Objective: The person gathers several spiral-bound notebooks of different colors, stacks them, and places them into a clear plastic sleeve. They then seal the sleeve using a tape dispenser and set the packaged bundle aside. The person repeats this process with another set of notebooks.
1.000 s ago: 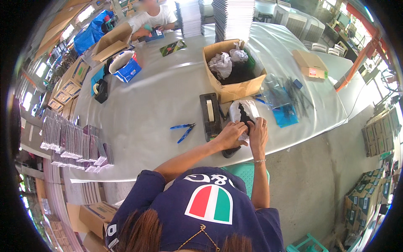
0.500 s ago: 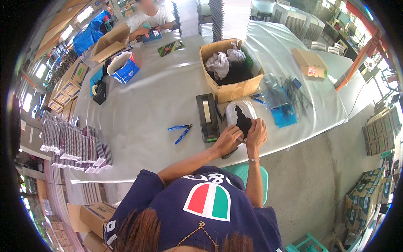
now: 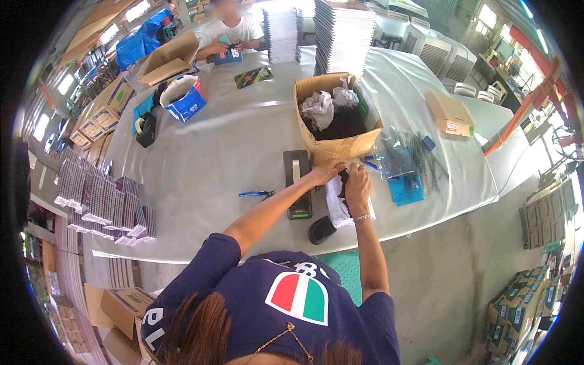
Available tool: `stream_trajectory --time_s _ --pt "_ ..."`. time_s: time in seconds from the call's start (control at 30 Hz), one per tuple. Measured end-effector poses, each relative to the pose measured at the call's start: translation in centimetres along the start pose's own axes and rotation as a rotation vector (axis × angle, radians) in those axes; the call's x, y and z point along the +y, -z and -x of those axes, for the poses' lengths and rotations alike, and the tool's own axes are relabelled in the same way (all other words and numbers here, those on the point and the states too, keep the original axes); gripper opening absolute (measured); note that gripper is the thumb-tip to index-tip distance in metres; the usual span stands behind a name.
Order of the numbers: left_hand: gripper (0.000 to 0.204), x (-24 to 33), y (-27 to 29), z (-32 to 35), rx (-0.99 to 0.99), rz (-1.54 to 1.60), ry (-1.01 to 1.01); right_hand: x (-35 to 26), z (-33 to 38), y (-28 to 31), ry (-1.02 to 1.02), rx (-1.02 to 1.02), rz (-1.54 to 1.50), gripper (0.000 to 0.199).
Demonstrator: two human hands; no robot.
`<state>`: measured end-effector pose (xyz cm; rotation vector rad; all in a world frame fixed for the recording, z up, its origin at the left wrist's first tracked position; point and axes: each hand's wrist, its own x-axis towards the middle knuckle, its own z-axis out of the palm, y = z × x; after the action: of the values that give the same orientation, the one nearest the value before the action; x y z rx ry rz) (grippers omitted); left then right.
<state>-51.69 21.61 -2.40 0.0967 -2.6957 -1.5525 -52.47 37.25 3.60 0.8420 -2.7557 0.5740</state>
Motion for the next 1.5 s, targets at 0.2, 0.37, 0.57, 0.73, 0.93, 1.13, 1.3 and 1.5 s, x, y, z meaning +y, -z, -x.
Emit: stream_trajectory --time_s 0.2,0.37,0.57,0.73,0.93,1.13,1.3,1.5 --pt "0.05 -0.2 1.5 -0.3 -0.189 0.193 -0.108 0.3 -0.1 -0.4 -0.019 0.008 0.052 0.014" --pt "0.033 -1.2 0.2 -1.5 0.05 0.047 -0.207 0.6 -1.0 -0.9 0.005 0.008 0.062 0.012" --pt "0.021 -1.0 0.5 -2.6 -0.009 -0.037 -0.15 1.1 -2.1 -1.2 0.111 -0.026 0.101 0.014" --pt "0.024 -1.4 0.6 -2.1 0.016 -0.06 -0.161 1.1 -2.4 -2.2 0.136 -0.069 0.12 0.016" --pt "0.031 -0.4 -0.9 -0.7 0.196 -0.013 -0.134 1.2 -2.3 -2.0 0.086 0.019 0.071 0.02" --pt "0.042 4.4 -2.4 0.9 0.36 -0.096 0.161 1.5 -3.1 -1.5 0.015 -0.046 0.121 0.023" --pt "0.048 2.6 -2.1 2.0 0.42 -0.156 0.142 0.3 -3.2 -0.6 0.015 -0.038 -0.07 0.028" --pt "0.049 5.0 -1.2 2.8 0.396 -0.189 0.115 0.9 -2.7 -1.5 0.053 -0.069 -0.022 0.028"
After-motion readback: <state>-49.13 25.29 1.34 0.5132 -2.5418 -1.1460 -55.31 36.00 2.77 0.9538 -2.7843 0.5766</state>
